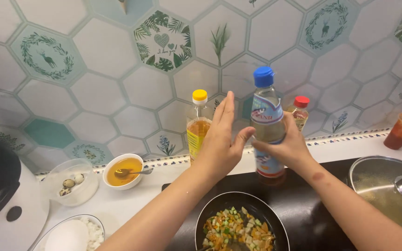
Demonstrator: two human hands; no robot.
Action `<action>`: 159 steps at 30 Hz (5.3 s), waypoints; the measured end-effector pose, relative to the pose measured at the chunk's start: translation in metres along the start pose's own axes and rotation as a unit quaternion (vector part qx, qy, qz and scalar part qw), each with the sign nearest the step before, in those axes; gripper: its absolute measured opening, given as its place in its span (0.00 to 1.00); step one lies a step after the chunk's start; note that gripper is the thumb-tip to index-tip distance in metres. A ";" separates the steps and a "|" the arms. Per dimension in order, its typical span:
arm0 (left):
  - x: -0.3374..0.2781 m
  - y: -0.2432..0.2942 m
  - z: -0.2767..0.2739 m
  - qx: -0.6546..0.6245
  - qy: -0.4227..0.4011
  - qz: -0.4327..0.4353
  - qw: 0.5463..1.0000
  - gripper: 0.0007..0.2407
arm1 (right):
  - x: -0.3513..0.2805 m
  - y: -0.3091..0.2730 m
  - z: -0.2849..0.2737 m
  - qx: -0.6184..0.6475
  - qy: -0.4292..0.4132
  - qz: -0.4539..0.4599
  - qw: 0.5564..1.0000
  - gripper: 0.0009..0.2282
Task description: Sautéing a mixture of vegetables and meat in a pan on an induction cooktop while adding oil and liquid seasonings.
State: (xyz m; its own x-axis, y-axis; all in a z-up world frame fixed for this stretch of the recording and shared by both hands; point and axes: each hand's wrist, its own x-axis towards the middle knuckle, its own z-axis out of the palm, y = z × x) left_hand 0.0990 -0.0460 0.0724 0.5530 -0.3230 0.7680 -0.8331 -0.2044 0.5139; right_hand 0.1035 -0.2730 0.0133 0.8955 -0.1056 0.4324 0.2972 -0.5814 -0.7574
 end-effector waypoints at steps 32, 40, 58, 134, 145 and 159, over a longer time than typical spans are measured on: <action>-0.056 -0.039 0.022 -0.072 -0.157 -0.209 0.963 0.16 | 0.068 0.187 0.029 -0.069 0.336 0.201 0.918 0.44; -0.012 0.003 0.003 -0.066 -0.099 -0.166 0.979 0.22 | -0.005 0.014 0.005 -0.054 0.255 -0.008 0.966 0.34; -0.107 0.049 -0.037 0.059 -0.220 0.045 0.973 0.10 | -0.199 -0.059 -0.023 -0.283 -0.037 -0.077 0.955 0.40; -0.199 -0.040 -0.029 -0.333 -0.059 -0.531 0.777 0.08 | 0.032 0.120 0.024 -0.009 0.106 0.089 0.990 0.42; -0.180 -0.018 -0.016 -0.416 0.028 -0.598 0.684 0.11 | -0.057 0.044 -0.001 -0.186 0.003 0.080 0.979 0.46; -0.235 0.068 -0.073 0.164 -0.235 -0.417 0.863 0.21 | -0.183 -0.039 -0.020 -0.032 -0.048 0.096 0.994 0.06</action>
State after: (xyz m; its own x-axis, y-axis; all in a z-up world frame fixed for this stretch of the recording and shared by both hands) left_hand -0.0865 0.0835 -0.0454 0.9606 -0.2612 -0.0955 -0.1487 -0.7726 0.6172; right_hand -0.0791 -0.2475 -0.0264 0.9619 -0.1439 0.2324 0.0994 -0.6078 -0.7879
